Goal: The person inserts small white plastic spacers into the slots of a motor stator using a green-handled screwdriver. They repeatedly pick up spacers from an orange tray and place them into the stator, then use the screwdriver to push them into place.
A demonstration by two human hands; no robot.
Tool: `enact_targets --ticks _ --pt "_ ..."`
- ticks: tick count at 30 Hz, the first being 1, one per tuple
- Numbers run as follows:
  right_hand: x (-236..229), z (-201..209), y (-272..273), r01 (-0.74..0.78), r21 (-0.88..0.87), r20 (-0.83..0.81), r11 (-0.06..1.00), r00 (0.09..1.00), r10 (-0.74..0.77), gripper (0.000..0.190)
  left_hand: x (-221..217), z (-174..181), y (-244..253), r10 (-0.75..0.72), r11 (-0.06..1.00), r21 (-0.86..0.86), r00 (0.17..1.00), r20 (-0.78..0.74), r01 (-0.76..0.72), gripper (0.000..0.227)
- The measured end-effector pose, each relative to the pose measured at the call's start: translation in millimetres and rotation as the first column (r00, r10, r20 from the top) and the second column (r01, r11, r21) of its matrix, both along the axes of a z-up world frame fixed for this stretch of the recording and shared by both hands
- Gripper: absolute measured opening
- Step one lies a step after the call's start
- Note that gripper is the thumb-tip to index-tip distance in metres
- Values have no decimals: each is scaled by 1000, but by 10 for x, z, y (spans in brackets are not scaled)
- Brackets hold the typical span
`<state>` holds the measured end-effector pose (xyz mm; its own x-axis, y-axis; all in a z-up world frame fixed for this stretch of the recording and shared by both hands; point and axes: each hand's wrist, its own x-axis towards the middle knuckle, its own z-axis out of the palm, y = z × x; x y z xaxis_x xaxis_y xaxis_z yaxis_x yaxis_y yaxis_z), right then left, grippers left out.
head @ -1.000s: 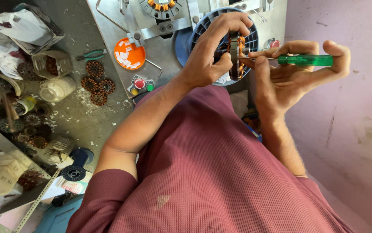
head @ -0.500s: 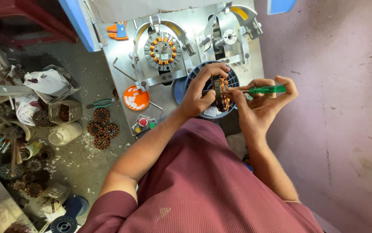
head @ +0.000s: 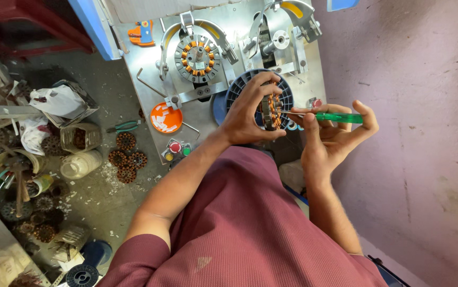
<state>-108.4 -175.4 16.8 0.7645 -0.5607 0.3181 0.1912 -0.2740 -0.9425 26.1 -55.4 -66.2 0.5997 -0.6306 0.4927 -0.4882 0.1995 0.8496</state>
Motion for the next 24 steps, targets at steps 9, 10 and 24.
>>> enact_targets --ticks 9,10,24 --pt "-15 -53 161 25 -381 66 924 998 0 64 65 -102 96 -95 993 -83 992 -88 88 86" --pt "3 -70 163 25 -400 84 916 996 10 63 89 -107 124 -136 987 -105 980 -146 121 82" --pt "239 -240 120 80 -797 242 598 950 196 61 347 -183 160 -538 830 -411 735 -412 377 33"
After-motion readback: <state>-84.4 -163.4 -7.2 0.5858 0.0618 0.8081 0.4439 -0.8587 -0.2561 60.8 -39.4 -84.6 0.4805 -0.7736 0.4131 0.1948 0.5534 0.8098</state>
